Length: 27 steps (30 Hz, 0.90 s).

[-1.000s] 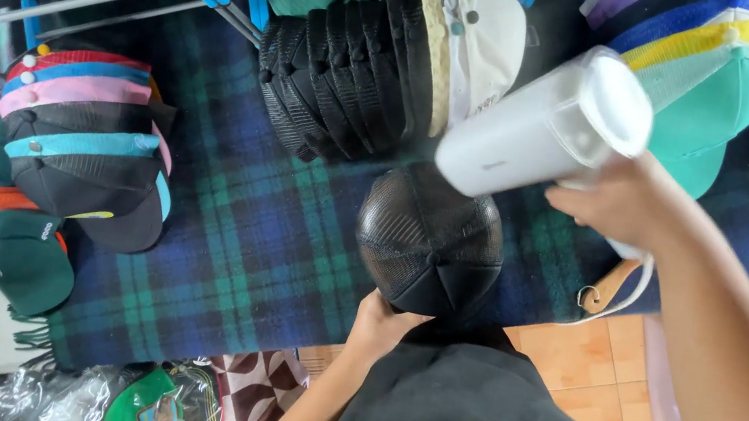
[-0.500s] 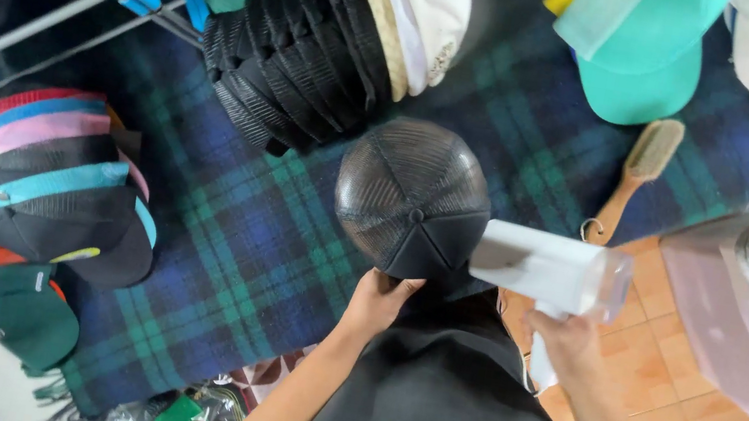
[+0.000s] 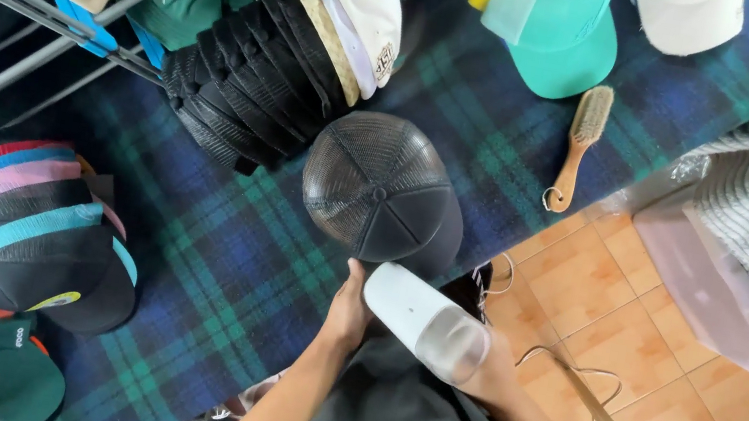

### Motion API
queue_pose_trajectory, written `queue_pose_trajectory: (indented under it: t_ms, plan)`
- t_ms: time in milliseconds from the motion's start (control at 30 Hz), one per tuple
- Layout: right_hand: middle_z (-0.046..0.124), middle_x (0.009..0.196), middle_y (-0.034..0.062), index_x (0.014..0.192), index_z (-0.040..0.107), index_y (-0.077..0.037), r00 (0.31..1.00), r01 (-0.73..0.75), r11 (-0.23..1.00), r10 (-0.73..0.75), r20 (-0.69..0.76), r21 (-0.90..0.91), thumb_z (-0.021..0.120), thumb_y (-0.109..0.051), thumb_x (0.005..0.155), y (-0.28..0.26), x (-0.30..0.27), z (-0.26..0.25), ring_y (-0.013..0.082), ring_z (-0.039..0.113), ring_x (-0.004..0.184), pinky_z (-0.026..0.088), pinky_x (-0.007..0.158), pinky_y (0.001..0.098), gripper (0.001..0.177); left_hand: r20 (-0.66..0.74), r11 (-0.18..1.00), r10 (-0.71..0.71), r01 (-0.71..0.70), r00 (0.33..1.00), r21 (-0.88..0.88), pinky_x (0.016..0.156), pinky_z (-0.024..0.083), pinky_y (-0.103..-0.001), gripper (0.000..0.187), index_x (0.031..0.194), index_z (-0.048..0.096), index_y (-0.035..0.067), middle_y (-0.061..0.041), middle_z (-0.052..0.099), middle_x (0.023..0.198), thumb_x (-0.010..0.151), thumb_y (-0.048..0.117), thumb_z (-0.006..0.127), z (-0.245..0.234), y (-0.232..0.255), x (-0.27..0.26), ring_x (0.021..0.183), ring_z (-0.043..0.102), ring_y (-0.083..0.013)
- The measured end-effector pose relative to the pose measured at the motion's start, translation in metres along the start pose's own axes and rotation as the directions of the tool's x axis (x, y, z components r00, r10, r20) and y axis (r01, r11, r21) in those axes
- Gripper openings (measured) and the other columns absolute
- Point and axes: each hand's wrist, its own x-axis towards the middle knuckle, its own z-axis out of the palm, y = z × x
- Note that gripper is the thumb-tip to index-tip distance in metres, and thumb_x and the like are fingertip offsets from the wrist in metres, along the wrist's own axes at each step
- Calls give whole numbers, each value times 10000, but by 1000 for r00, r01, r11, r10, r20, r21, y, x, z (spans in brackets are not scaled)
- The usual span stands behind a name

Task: The person cleans a hat using a brush and a handheld blower before placing it inside a cardboard box.

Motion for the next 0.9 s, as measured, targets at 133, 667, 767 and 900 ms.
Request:
queue_pose_trajectory:
  t_ms: [133, 667, 767, 900]
  plan:
    - [762, 786, -59, 888, 781, -106, 997, -43, 995, 37, 70, 92, 888, -233, 647, 11, -5, -2, 41, 702, 732, 554, 600, 257, 293, 8, 975, -146, 146, 989, -169, 1060, 526, -412, 832, 1460, 547, -17, -163, 670, 1378, 941, 615, 392, -10, -15, 32, 1251, 647, -291]
    - [685, 645, 144, 786, 669, 30, 775, -598, 801, 588, -232, 30, 679, -163, 802, -59, 113, -70, 239, 595, 592, 433, 633, 366, 194, 46, 993, 64, -68, 997, 97, 891, 575, -310, 258, 991, 636, 119, -24, 642, 915, 981, 376, 635, -45, -15, 32, 892, 656, -145]
    - [682, 803, 201, 1061, 576, 11, 779, -552, 789, 603, -170, 270, 621, -100, 825, -36, 158, -66, 268, 576, 568, 433, 538, 388, 265, -15, 967, 250, -249, 968, 44, 888, 554, -286, 190, 1075, 643, 102, -38, 697, 1039, 933, 197, 725, -63, -36, 62, 985, 682, -143]
    - [617, 730, 178, 925, 620, 2, 822, -499, 705, 570, 16, 504, 666, -386, 967, 41, 220, -58, 266, 567, 559, 471, 523, 389, 393, -340, 791, 611, -561, 715, 244, 873, 524, -267, 120, 1002, 743, 80, -32, 759, 940, 919, 147, 688, -67, 3, 38, 912, 684, -131]
